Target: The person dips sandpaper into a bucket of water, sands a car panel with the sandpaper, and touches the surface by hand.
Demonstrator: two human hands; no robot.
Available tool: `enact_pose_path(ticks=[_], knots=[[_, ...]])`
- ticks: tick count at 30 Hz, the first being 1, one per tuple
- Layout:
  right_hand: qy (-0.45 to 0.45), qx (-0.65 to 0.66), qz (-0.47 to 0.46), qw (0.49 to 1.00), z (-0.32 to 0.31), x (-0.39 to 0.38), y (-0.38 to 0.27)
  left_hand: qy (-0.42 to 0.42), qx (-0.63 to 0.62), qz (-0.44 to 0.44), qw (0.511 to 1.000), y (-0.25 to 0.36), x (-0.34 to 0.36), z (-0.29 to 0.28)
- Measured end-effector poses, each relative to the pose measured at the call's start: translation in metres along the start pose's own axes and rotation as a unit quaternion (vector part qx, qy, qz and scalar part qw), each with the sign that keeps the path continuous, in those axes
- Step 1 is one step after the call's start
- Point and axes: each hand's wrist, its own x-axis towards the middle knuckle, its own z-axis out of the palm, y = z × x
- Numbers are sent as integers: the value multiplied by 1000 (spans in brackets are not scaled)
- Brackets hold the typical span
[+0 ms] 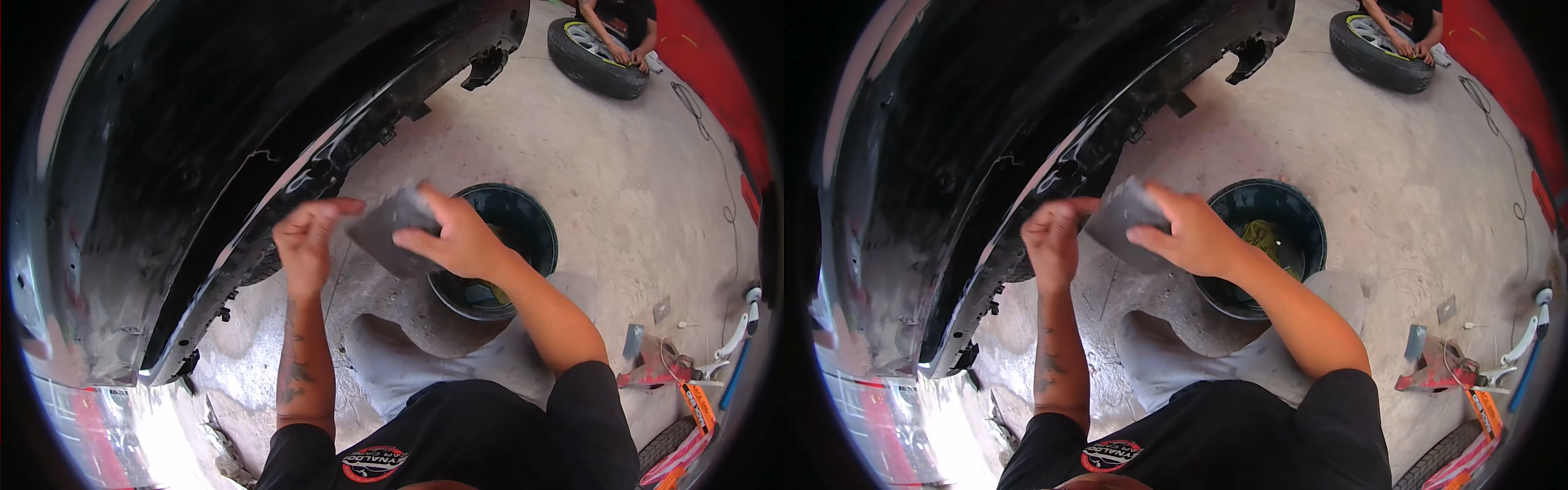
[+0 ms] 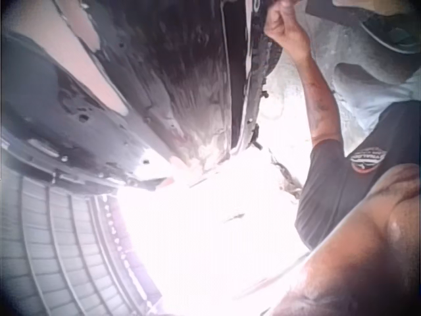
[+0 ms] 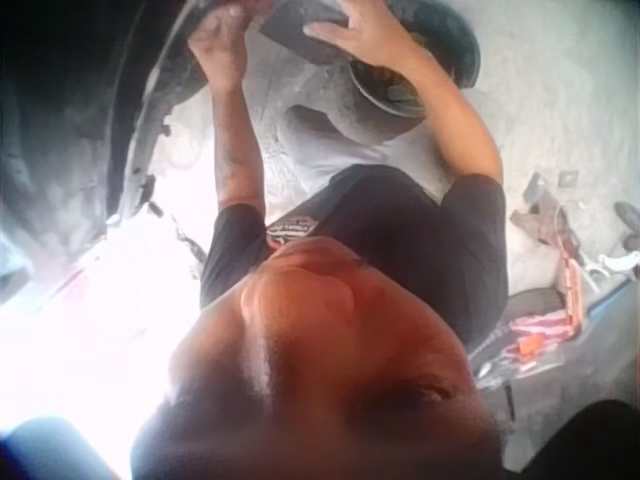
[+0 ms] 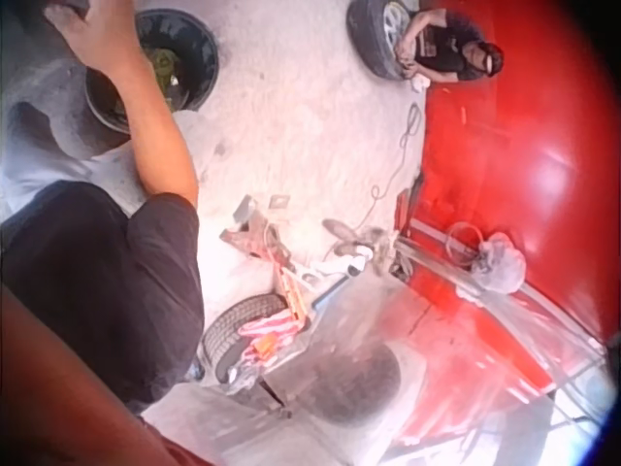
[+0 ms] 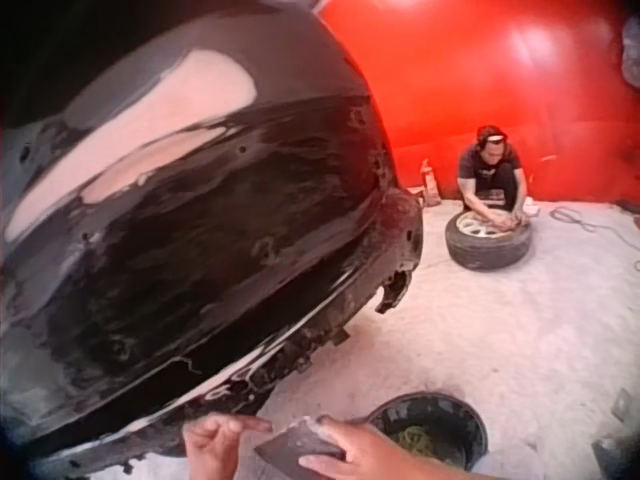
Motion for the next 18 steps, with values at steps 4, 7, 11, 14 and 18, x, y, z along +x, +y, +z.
enact_pose_path(ticks=[4,7,11,14,18], knots=[[22,27,25,999,-22,-20,26,58,-78,-6,995,16,42,13],[192,223,68,953,-36,-36,63,45,-99,-36,993,22,81,42],[235,183,76,952,-46,-28,57,68,-154,-38,985,26,118,67],[261,218,68,938,-53,-30,56,101,-171,-44,979,31,135,83],[292,196,66,934,-61,-30,56,147,-163,-30,975,29,145,91]])
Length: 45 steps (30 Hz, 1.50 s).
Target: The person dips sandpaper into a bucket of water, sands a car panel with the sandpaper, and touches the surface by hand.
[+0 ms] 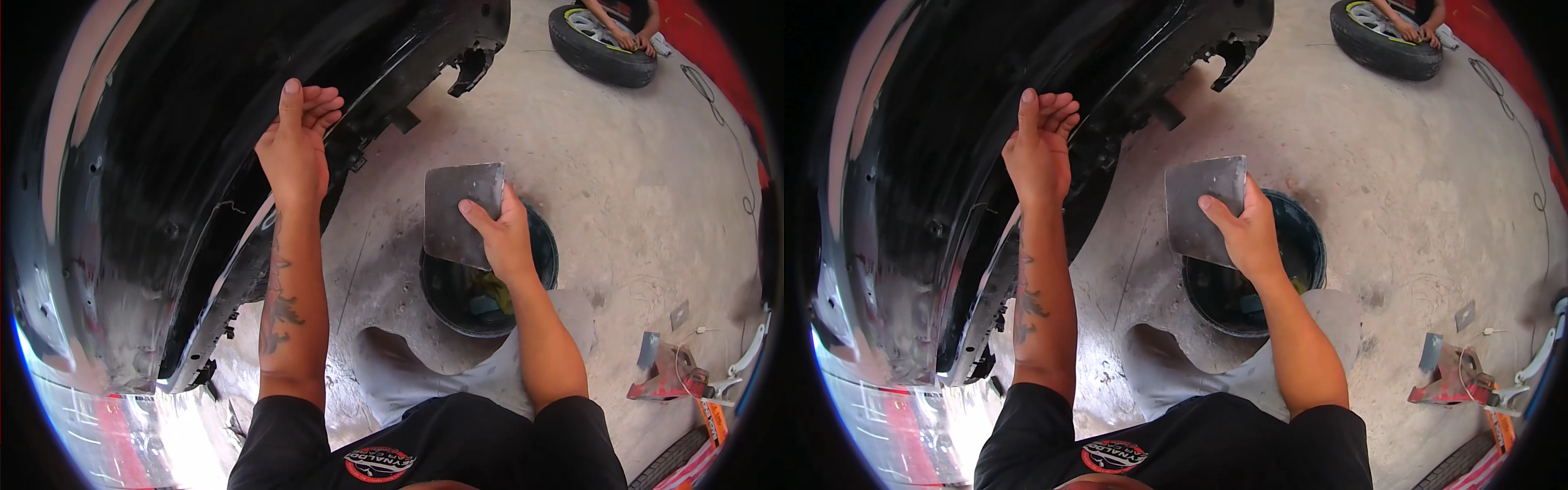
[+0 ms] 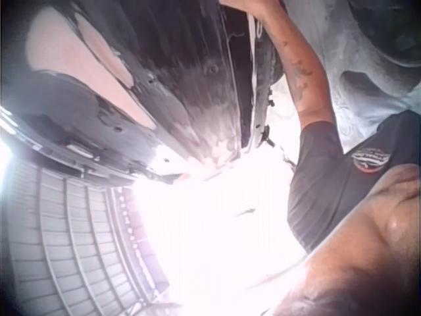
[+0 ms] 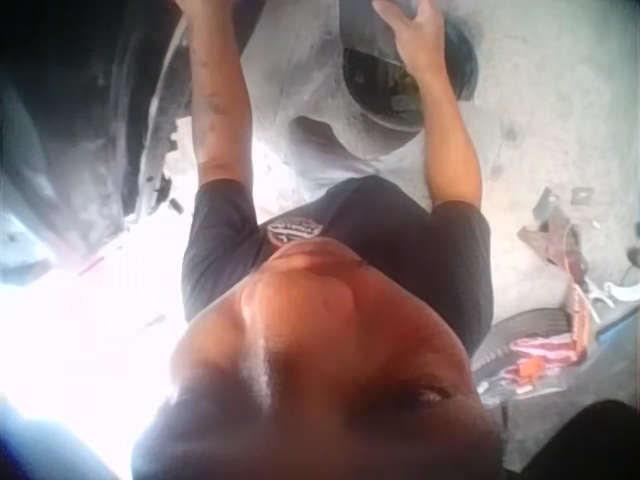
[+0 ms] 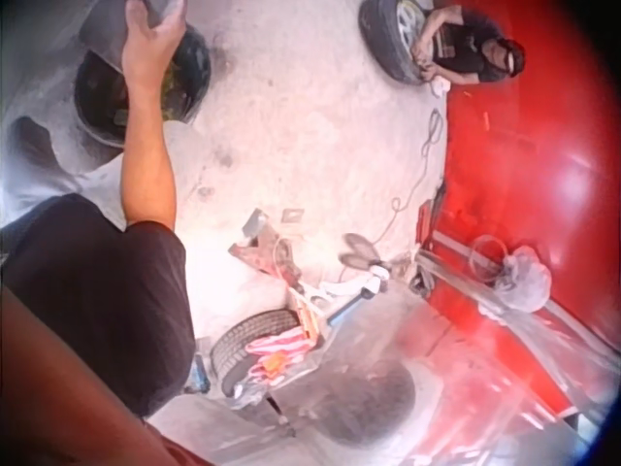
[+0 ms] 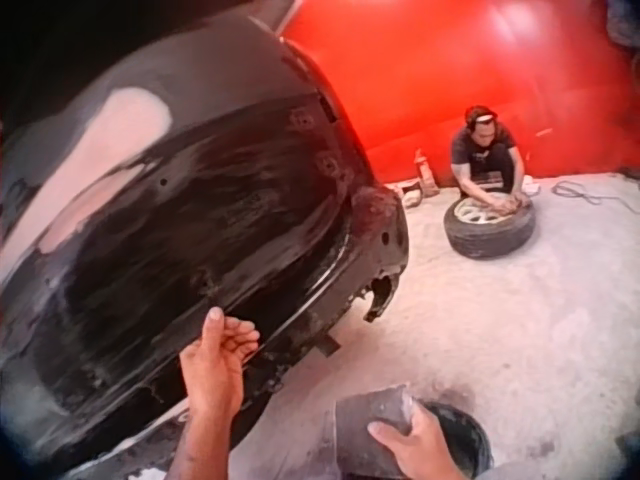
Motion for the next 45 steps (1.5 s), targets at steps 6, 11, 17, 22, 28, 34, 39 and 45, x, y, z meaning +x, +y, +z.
enact_pose_path(ticks=[6,11,17,22,28,34,39,45], knots=[[16,32,13,999,-5,3,0,-101,6,21,995,-18,-15,-3],[22,108,50,993,-4,0,1,-230,201,-63,950,-48,-86,5],[-60,93,42,993,1,-5,-1,-248,273,-148,917,-44,-86,-17],[-251,-39,50,966,1,-14,-4,-150,90,-58,983,-11,-44,-28],[-198,99,148,964,-4,-10,2,-99,57,69,991,14,-27,-62],[-73,191,83,975,11,12,-18,-125,36,94,987,5,-21,-77],[-51,26,-155,986,54,64,-46,-103,17,99,990,1,-17,-80],[30,31,-211,977,89,107,-70,-108,25,99,989,0,-18,-76]])
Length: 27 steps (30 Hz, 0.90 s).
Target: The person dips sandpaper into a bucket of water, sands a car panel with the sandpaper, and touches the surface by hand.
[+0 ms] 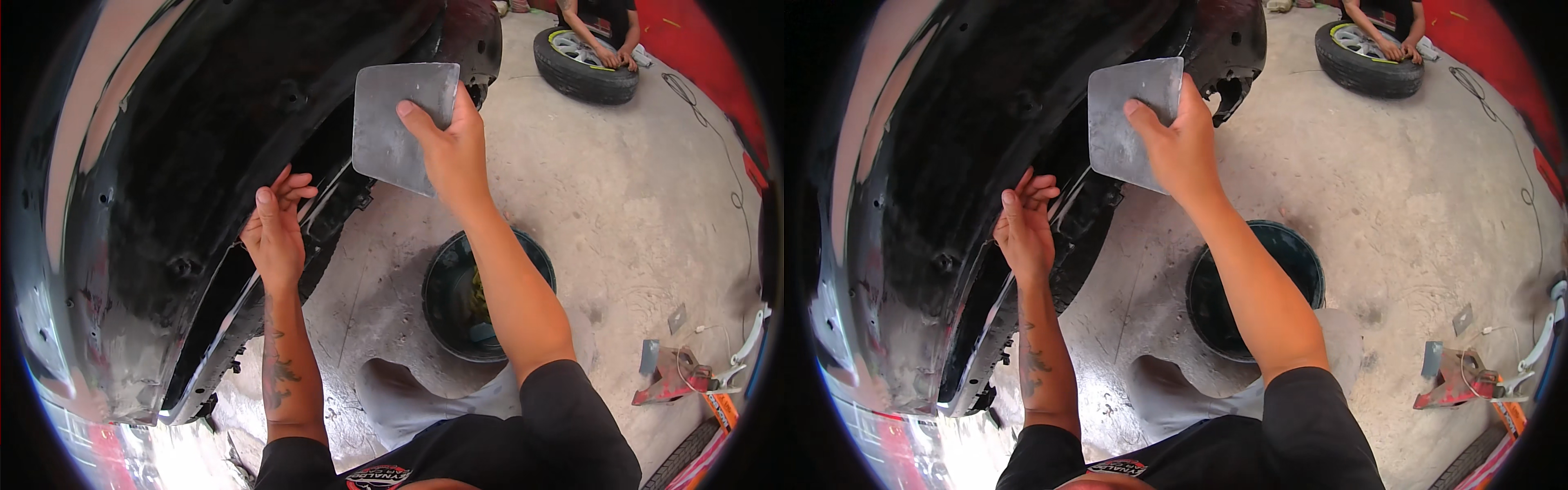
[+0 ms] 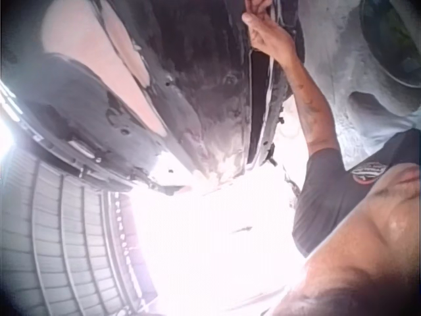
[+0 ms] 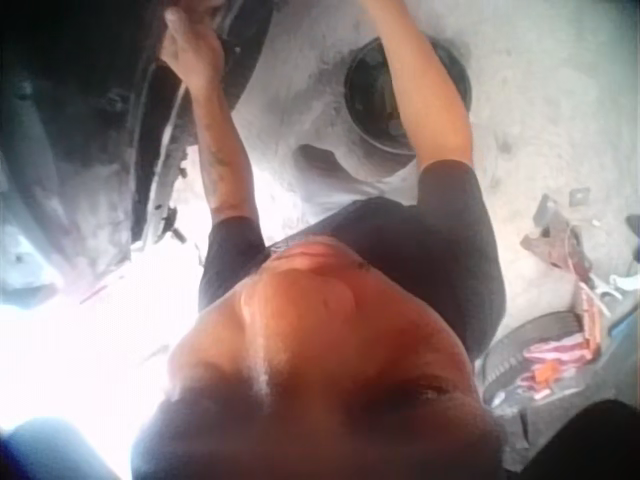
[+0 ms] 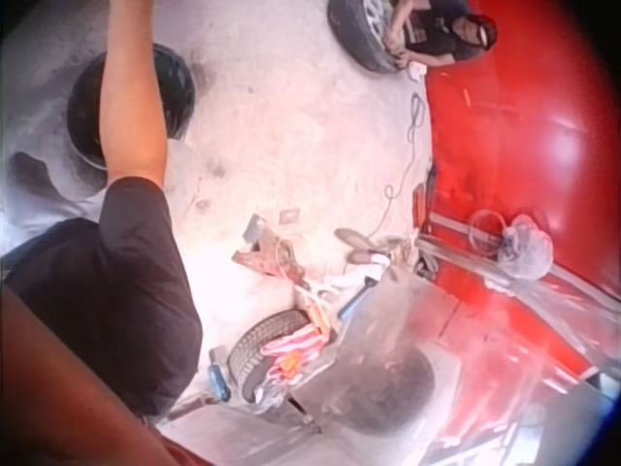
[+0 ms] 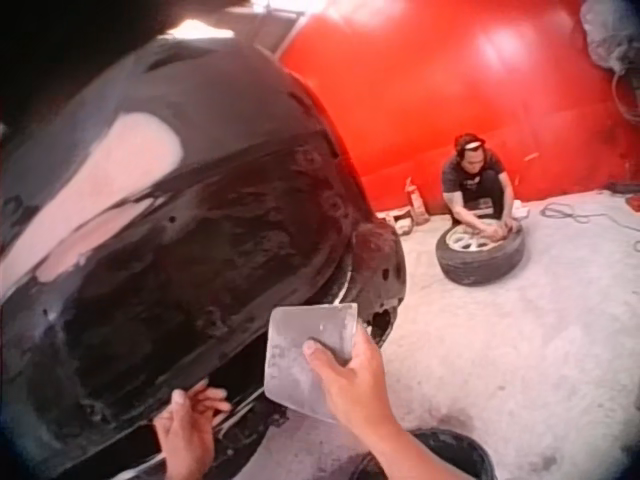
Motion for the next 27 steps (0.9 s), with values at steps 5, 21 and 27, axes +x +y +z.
enact_pose_path(ticks=[5,21,27], knots=[[-46,-23,-57,997,7,-1,17,-15,19,-1,1000,0,0,-2],[-62,6,-32,998,8,2,14,-18,4,-15,1000,-2,-1,-4],[-65,-30,-88,994,10,2,24,-30,15,8,999,-2,-1,-3]])
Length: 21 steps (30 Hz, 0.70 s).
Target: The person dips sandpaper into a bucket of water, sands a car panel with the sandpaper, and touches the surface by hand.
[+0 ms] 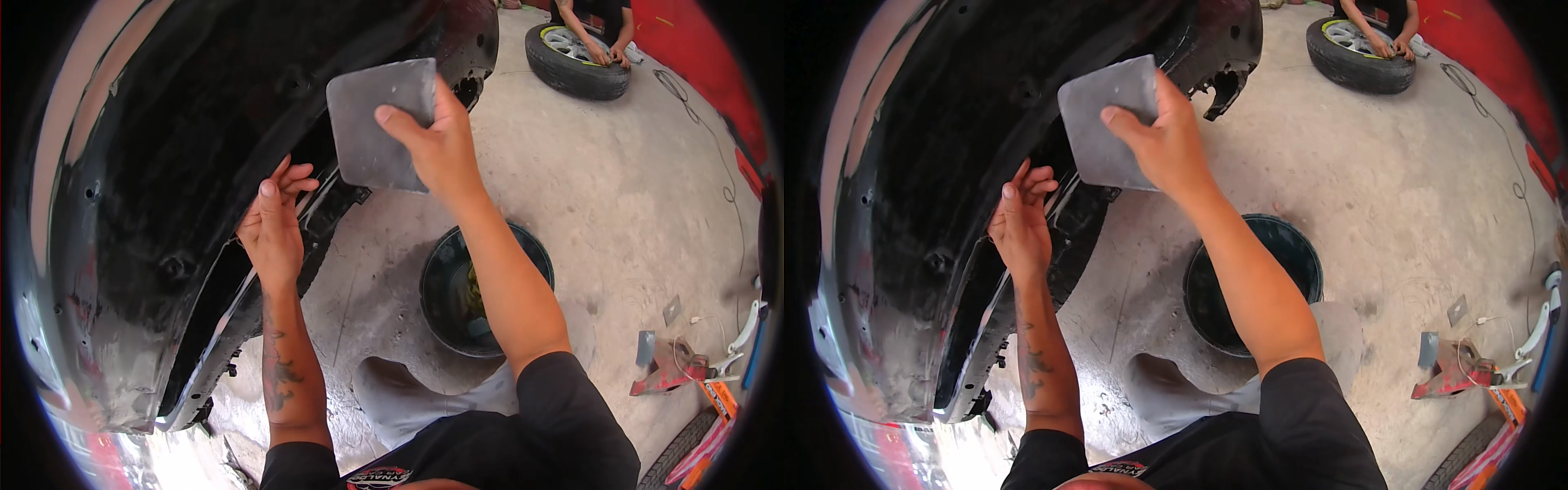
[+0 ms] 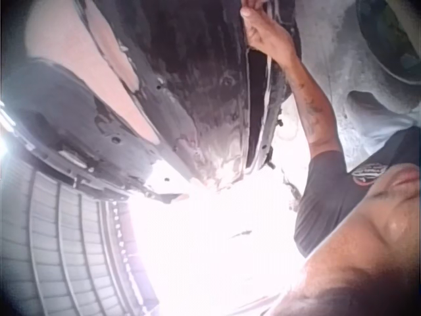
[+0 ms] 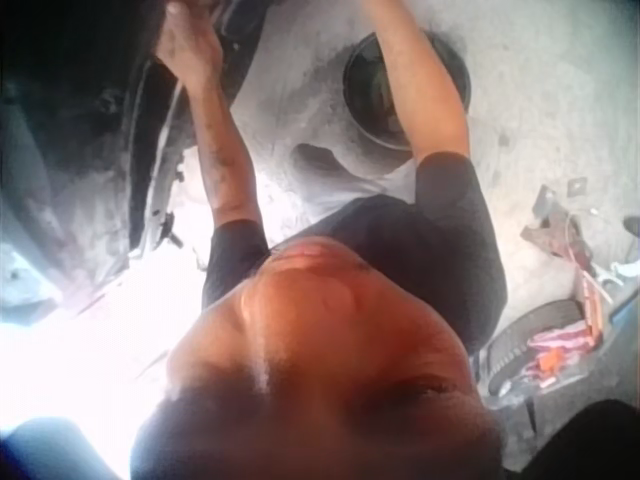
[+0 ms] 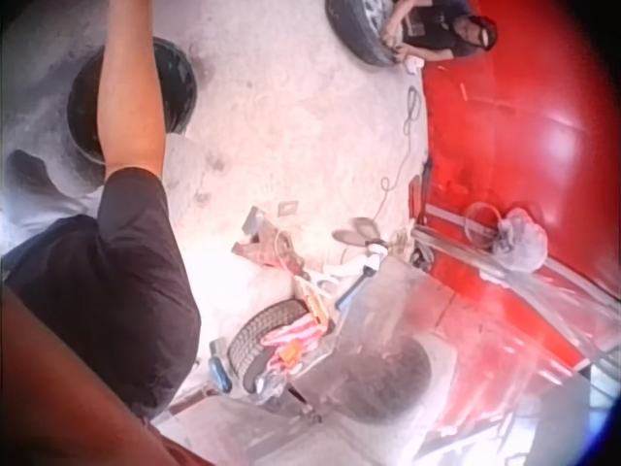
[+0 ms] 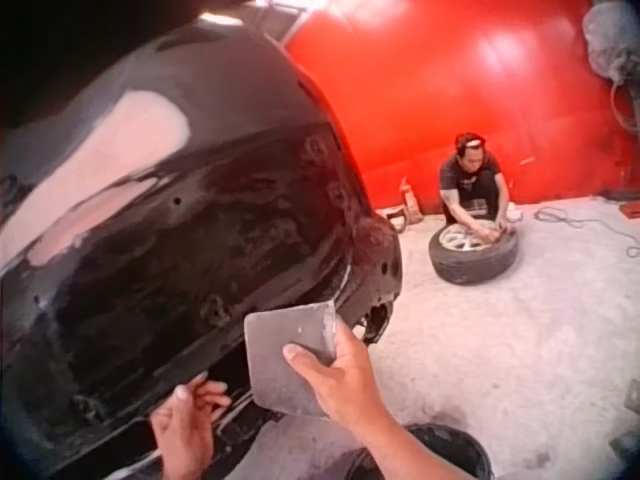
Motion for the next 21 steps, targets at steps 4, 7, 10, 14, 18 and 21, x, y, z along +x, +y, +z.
enact_pose_path(ticks=[4,7,10,14,18,21], knots=[[38,178,117,976,-10,5,-7,4,-5,6,1000,0,1,-1],[2,21,16,1000,-3,0,3,8,-20,5,1000,-2,2,0],[10,57,54,997,-8,5,-7,13,-29,3,999,-2,3,-2],[-10,37,38,999,-8,4,-5,1,-8,0,1000,-1,1,-2],[-17,65,73,995,-12,12,-4,-2,-19,4,1000,-1,2,-3],[-46,-9,34,998,-4,3,-7,6,-40,17,999,-2,3,-2]])
